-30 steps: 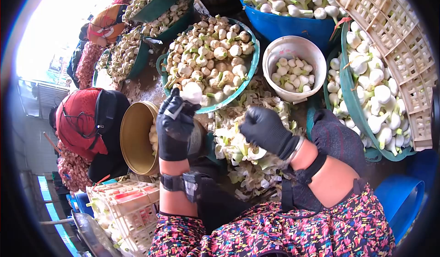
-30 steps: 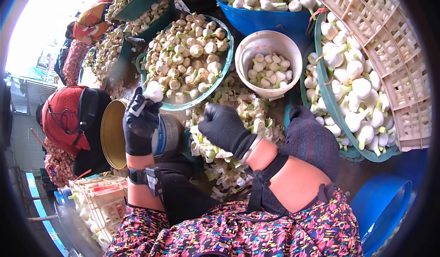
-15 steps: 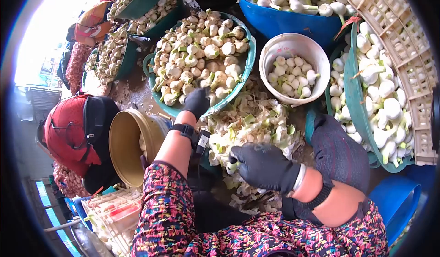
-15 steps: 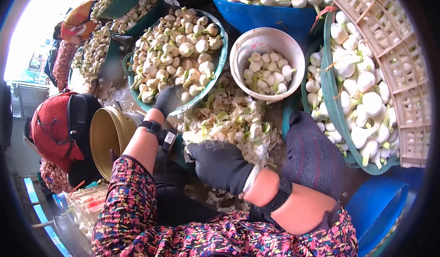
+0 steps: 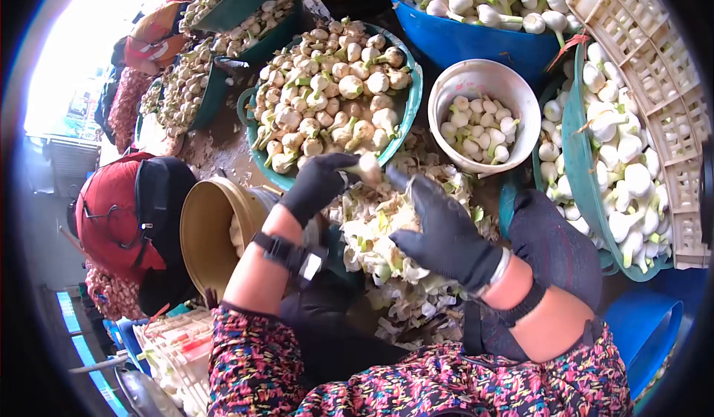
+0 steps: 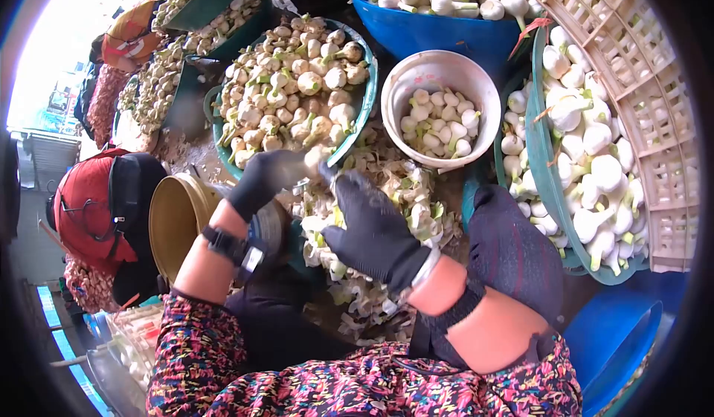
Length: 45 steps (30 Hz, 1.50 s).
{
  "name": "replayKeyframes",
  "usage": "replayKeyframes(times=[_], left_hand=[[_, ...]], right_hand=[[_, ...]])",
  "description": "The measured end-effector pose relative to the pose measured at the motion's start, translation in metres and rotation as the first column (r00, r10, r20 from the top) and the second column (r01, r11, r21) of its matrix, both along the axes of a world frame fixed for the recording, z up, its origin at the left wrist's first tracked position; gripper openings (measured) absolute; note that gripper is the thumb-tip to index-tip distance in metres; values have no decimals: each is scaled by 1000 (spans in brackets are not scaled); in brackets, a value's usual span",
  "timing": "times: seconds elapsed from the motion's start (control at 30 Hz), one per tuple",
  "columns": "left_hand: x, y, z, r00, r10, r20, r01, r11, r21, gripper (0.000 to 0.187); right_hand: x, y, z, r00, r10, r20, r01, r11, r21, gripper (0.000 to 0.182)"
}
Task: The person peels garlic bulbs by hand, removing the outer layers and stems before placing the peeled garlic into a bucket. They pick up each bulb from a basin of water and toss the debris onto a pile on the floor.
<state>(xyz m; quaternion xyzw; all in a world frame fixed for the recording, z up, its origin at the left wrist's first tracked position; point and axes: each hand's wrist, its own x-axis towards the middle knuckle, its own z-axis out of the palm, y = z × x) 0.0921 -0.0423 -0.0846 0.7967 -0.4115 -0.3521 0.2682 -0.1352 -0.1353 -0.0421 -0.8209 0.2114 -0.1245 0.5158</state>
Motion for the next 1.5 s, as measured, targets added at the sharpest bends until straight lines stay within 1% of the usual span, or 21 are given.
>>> replayKeyframes(times=[0.1, 0.13, 0.17, 0.2, 0.23, 0.3, 0.33, 0.4, 0.53, 0.63, 0.67, 0.8, 0.87, 1.0, 1.1, 1.23, 1.3, 1.37, 1.4, 1.43, 1.5], left_hand=[[-47, 22, 51, 884, 15, -467, -131, 968, -216, 32], [-60, 29, 69, 765, 95, -637, -263, 949, -175, 34], [-71, 35, 83, 608, 160, -778, -384, 916, -112, 35], [-85, 37, 88, 601, 165, -782, -482, 855, -190, 37], [-91, 43, 95, 908, 61, -415, -236, 892, -385, 34], [-100, 49, 85, 995, 67, -71, -89, 921, -379, 34], [-105, 49, 81, 995, 68, -69, -89, 920, -381, 34], [-114, 45, 77, 815, 167, -554, -459, 770, -443, 30], [-115, 47, 75, 730, 285, -621, -571, 754, -324, 28], [-114, 48, 80, 919, 188, -346, -334, 836, -435, 24], [-109, 49, 85, 983, 26, 179, 58, 892, -449, 26], [-111, 47, 77, 988, 124, 88, -60, 850, -523, 29], [-120, 39, 89, 735, 200, -648, -545, 742, -390, 26], [-117, 42, 82, 819, 208, -534, -463, 790, -402, 21], [-120, 42, 85, 691, 271, -670, -594, 740, -314, 17], [-107, 49, 69, 901, 214, -378, -376, 819, -432, 20], [-103, 48, 74, 989, 128, -80, -151, 863, -482, 28], [-113, 42, 85, 988, 81, 133, -4, 867, -498, 30], [-114, 43, 78, 996, 89, 26, -62, 851, -522, 39], [-117, 43, 75, 661, 84, -746, -552, 727, -407, 48], [-104, 51, 69, 768, 17, -640, -450, 725, -521, 56]], right_hand=[[10, 8, -17, 965, -73, 251, 41, 991, 129, 68], [6, 5, 3, 991, -14, 136, -14, 978, 206, 64], [9, 8, -4, 962, -59, 265, -78, 874, 479, 59], [8, 9, 0, 958, -60, 282, -85, 875, 477, 58], [8, 10, 4, 953, -63, 298, -90, 876, 474, 57], [5, 15, 10, 939, -74, 335, -92, 886, 455, 55], [5, 17, 9, 917, -105, 385, -69, 908, 413, 52], [2, 19, 13, 884, -126, 450, -79, 909, 409, 47], [-2, 15, 12, 923, -143, 358, -178, 665, 725, 46], [0, 10, 7, 919, -226, 322, -169, 513, 841, 49], [2, 11, 6, 911, -234, 339, -197, 475, 858, 50], [0, 12, 9, 935, -155, 320, -110, 731, 674, 45], [2, 14, 8, 904, -185, 385, -157, 694, 703, 48], [4, 18, -1, 890, -207, 407, -187, 647, 739, 44], [1, 13, 0, 917, -227, 328, -21, 793, 609, 38], [-4, 8, 6, 978, -37, 206, -200, 127, 972, 39], [-5, 11, 7, 964, 187, 192, -198, 14, 980, 38], [-11, 16, 17, 946, 258, 194, -243, 176, 954, 37], [-10, 15, 14, 955, 227, 192, -220, 103, 970, 36], [-8, 13, 12, 963, 195, 187, -196, 29, 980, 36], [-4, 2, 10, 967, 109, 230, -220, -94, 971, 34]])
